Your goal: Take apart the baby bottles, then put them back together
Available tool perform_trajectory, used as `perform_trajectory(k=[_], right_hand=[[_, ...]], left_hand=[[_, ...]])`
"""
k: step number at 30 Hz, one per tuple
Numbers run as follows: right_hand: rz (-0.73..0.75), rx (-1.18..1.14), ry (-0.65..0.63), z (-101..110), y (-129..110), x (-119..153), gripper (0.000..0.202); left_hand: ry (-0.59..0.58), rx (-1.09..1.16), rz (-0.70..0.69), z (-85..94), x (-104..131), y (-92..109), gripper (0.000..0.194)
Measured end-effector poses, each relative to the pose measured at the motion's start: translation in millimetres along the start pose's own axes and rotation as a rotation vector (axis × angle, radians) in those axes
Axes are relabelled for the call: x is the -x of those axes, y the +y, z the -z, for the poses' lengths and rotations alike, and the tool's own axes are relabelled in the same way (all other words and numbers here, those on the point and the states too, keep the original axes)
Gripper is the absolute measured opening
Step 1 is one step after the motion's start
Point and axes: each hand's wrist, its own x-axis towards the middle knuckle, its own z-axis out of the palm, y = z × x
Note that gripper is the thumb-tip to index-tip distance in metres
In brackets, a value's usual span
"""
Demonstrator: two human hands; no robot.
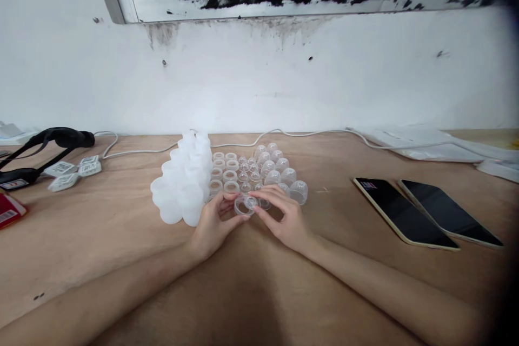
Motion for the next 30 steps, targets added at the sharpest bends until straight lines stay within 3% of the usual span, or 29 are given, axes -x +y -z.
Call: perform_trajectory(k=[7, 13, 16, 20, 23, 26, 30], right_hand=[[-0.006, 0.001, 0.046, 1.3, -1.7, -0.4, 0.023], [-0.017, 0.006, -0.091, -1.5, -0.9, 1.7, 0.019], [-0.054, -0.066, -0.101, -2.2, -1.2, 1.6, 0.02], [-0.276, -0.249, -0.088, -3.5, -2.1, 1.3, 0.024], [-0.449, -0.361, -0.194, -4.5, -2.3, 0.3, 0.027], [-0.541, -0.437, -0.256, -5.3, -1.4, -1.2, 0.028], [-0.634, -0.469, -0.24, -5.9, -0.7, -1.5, 0.03]], left_hand=[[0.001, -0.037, -0.005, -1.0, -1.1, -0.8, 0.032], [-0.01, -0.066, -0.03, -1.9, -0.5, 0.5, 0.029], [-0.014, -0.109, -0.063, -2.1, 0.4, 2.3, 0.028], [-0.028, -0.21, -0.155, -1.7, 1.7, 5.1, 0.027], [-0.056, -0.295, -0.222, -0.8, 2.8, 6.7, 0.025], [-0.059, -0.395, -0.246, 0.1, 3.4, 7.6, 0.025], [-0.059, -0.43, -0.198, -0.8, 3.2, 7.6, 0.033]])
